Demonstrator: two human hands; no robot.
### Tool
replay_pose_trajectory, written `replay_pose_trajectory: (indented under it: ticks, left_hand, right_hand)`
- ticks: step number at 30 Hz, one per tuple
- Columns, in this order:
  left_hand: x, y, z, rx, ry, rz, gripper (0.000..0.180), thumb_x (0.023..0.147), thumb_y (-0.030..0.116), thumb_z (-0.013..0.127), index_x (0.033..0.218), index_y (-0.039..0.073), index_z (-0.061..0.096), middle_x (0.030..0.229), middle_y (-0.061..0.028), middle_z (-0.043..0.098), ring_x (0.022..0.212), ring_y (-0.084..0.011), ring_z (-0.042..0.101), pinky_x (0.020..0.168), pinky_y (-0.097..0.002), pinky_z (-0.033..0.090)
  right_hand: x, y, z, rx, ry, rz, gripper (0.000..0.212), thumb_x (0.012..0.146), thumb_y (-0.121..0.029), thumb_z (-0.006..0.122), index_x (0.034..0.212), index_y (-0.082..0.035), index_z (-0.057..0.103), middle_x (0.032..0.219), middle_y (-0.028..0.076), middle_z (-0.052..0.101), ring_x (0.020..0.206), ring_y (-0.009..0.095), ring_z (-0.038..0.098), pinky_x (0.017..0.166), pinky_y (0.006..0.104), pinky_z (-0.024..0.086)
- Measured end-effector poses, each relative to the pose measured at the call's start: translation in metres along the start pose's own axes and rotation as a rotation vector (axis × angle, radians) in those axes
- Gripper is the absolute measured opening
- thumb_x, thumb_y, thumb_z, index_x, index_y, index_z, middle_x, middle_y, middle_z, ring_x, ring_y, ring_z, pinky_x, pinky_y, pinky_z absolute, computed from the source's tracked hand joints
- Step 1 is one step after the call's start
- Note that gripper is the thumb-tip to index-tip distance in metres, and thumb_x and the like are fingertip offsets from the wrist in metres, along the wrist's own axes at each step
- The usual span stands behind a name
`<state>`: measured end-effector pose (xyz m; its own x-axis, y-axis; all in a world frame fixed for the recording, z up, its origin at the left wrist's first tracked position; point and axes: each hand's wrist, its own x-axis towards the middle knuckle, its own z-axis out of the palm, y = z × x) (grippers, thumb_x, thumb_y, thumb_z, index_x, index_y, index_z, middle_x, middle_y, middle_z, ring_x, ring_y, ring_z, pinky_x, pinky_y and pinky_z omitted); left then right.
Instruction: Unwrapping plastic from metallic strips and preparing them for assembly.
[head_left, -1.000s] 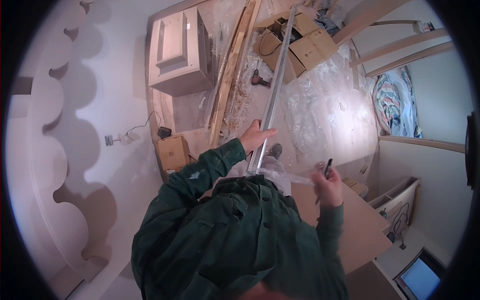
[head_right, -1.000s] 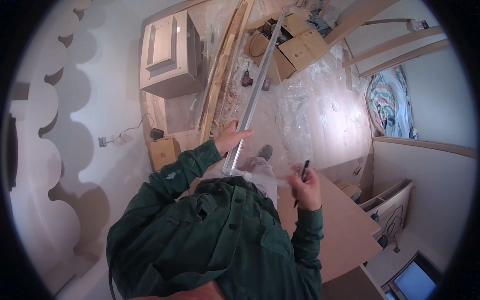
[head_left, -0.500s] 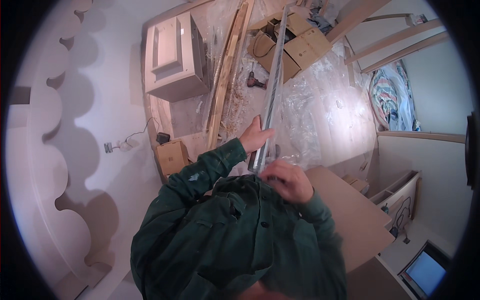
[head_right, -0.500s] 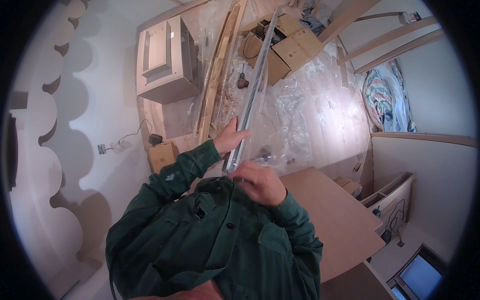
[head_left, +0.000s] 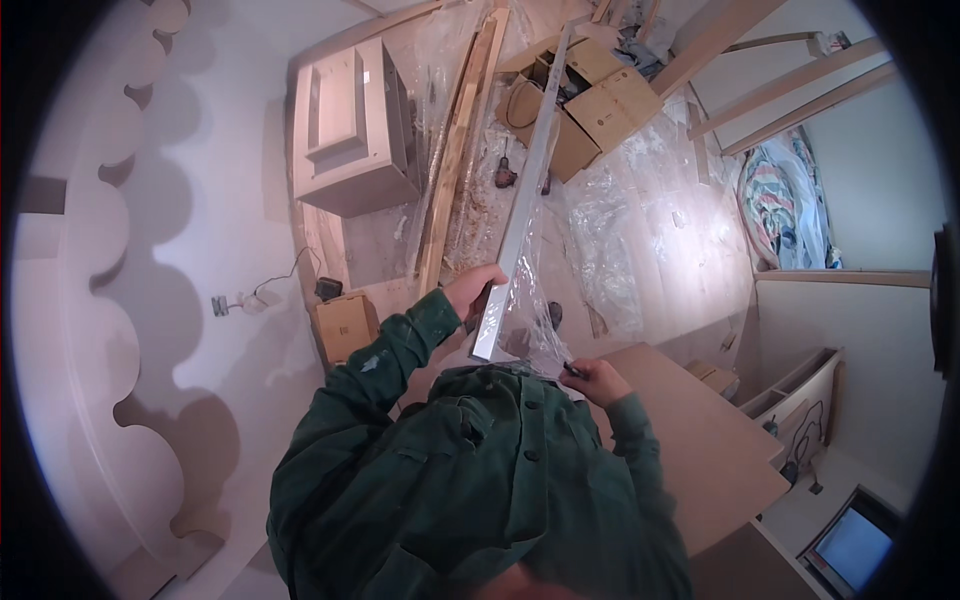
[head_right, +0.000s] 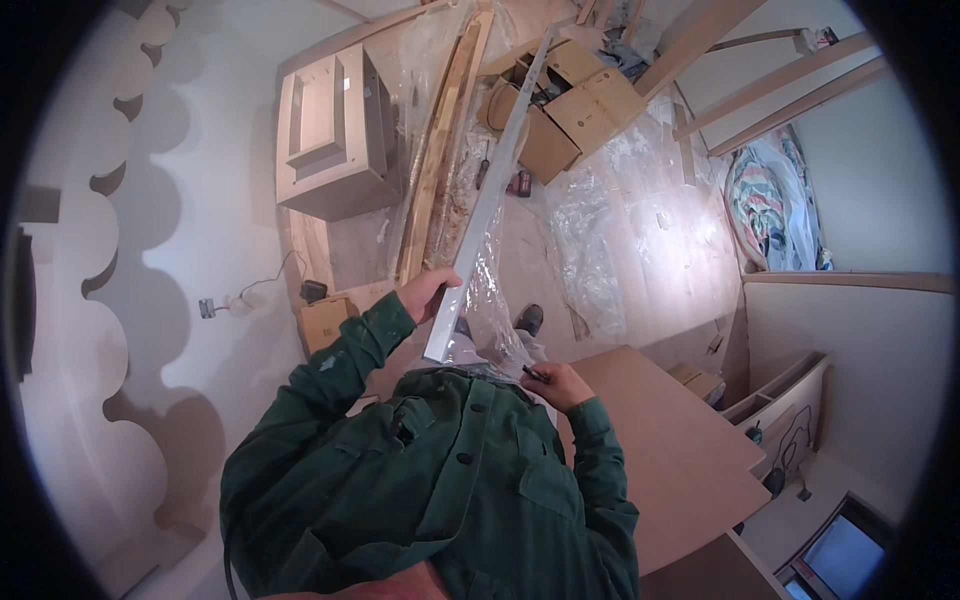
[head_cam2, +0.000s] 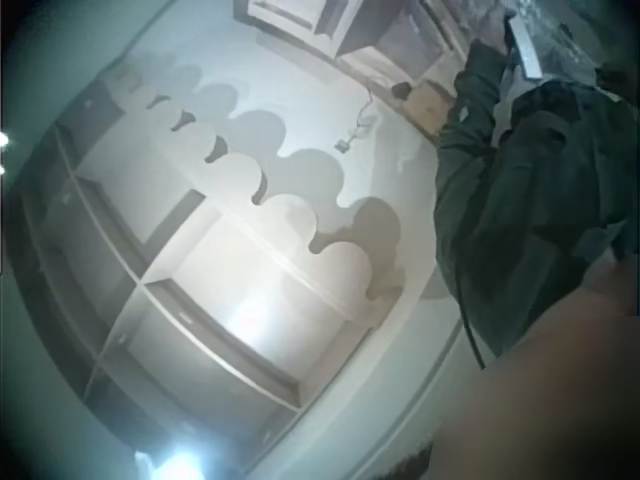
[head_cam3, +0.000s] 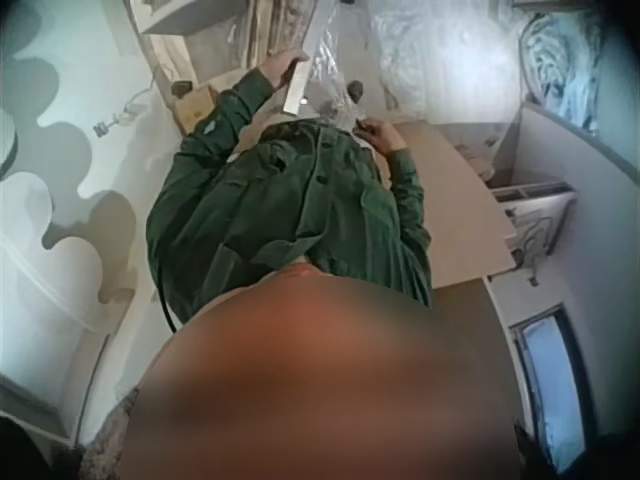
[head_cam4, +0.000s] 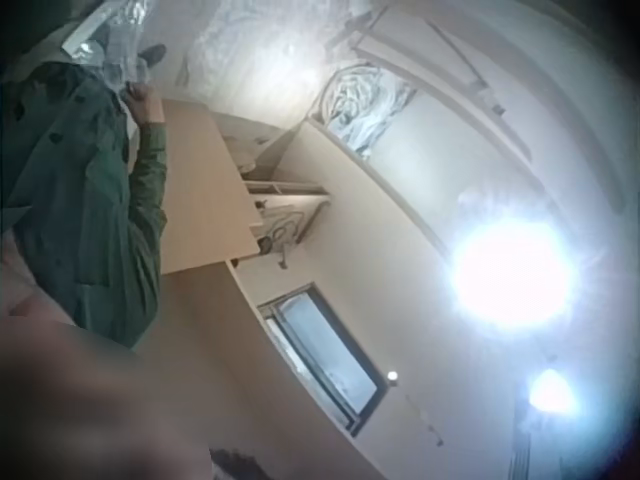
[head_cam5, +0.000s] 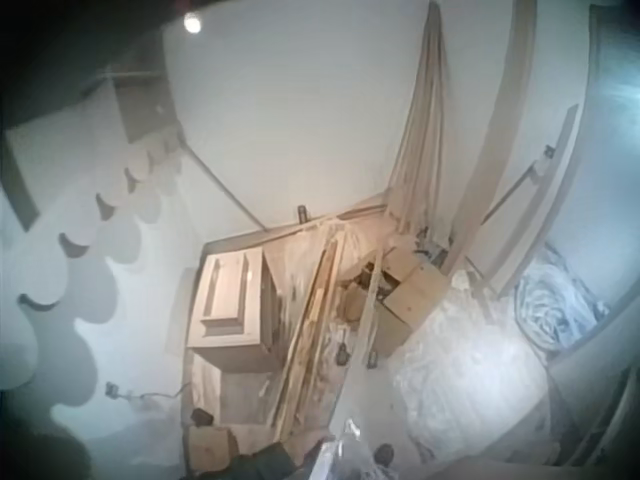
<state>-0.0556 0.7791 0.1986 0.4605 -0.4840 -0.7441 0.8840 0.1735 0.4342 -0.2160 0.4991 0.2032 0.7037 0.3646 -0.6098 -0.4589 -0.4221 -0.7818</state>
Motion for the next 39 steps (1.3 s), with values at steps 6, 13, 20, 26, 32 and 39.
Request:
replay_pose_trajectory:
  ticks: [6,13,20,26,32,39]
  left_hand:
    - [-0.006,-0.004,-0.002,0.326,0.135,0.273,0.046,0.084,0.02,0.062,0.121,0.0,0.043,0.098,-0.0105,0.058,0.084,-0.0172,0.059,0.067,-0.0317,0.051]
    - [-0.025,-0.007,0.018,0.553,0.153,0.396,0.062,0.083,0.022,0.071,0.129,-0.003,0.037,0.112,-0.0097,0.053,0.101,-0.0159,0.053,0.086,-0.03,0.045]
    - [-0.049,0.023,0.007,0.524,0.023,0.236,0.049,0.086,0.021,0.066,0.123,-0.003,0.045,0.098,-0.0079,0.06,0.091,-0.0156,0.058,0.084,-0.028,0.046]
    - [-0.04,0.004,0.016,0.221,0.025,0.048,0.022,0.086,0.019,0.056,0.102,0.004,0.055,0.083,-0.0061,0.064,0.074,-0.0149,0.062,0.068,-0.0284,0.051]
    - [-0.021,-0.021,0.008,0.386,0.124,0.195,0.033,0.084,0.018,0.06,0.111,0.001,0.051,0.099,-0.009,0.059,0.088,-0.0145,0.058,0.078,-0.0287,0.049]
    - [-0.078,0.0,0.018,0.805,0.161,0.382,0.058,0.082,0.018,0.066,0.129,-0.003,0.037,0.11,-0.0115,0.053,0.102,-0.019,0.05,0.092,-0.033,0.041]
  right_hand:
    - [0.052,-0.001,-0.011,0.293,0.284,-0.274,0.036,0.088,-0.022,0.065,0.119,-0.005,0.058,0.102,0.003,0.059,0.08,0.011,0.051,0.071,0.0257,0.039]
    - [0.146,-0.09,0.023,1.071,0.141,0.076,0.03,0.089,-0.035,0.063,0.108,-0.011,0.06,0.077,-0.001,0.055,0.043,0.008,0.039,0.039,0.0242,0.026]
    - [0.126,-0.084,-0.004,0.83,0.258,-0.016,0.013,0.087,-0.021,0.067,0.085,-0.013,0.057,0.056,-0.006,0.045,0.039,0.006,0.035,0.035,0.0234,0.023]
    - [0.107,-0.028,-0.009,0.92,0.244,0.068,0.012,0.087,-0.019,0.067,0.087,-0.011,0.058,0.056,-0.005,0.045,0.04,0.005,0.038,0.036,0.0235,0.025]
    - [0.125,-0.029,-0.034,0.556,0.32,0.003,0.023,0.086,-0.032,0.067,0.087,-0.01,0.059,0.058,-0.005,0.046,0.042,0.007,0.039,0.037,0.0239,0.028]
    - [0.211,-0.091,-0.071,0.709,0.343,-0.052,0.044,0.083,-0.048,0.066,0.099,-0.008,0.057,0.063,-0.001,0.046,0.042,0.01,0.041,0.035,0.0262,0.028]
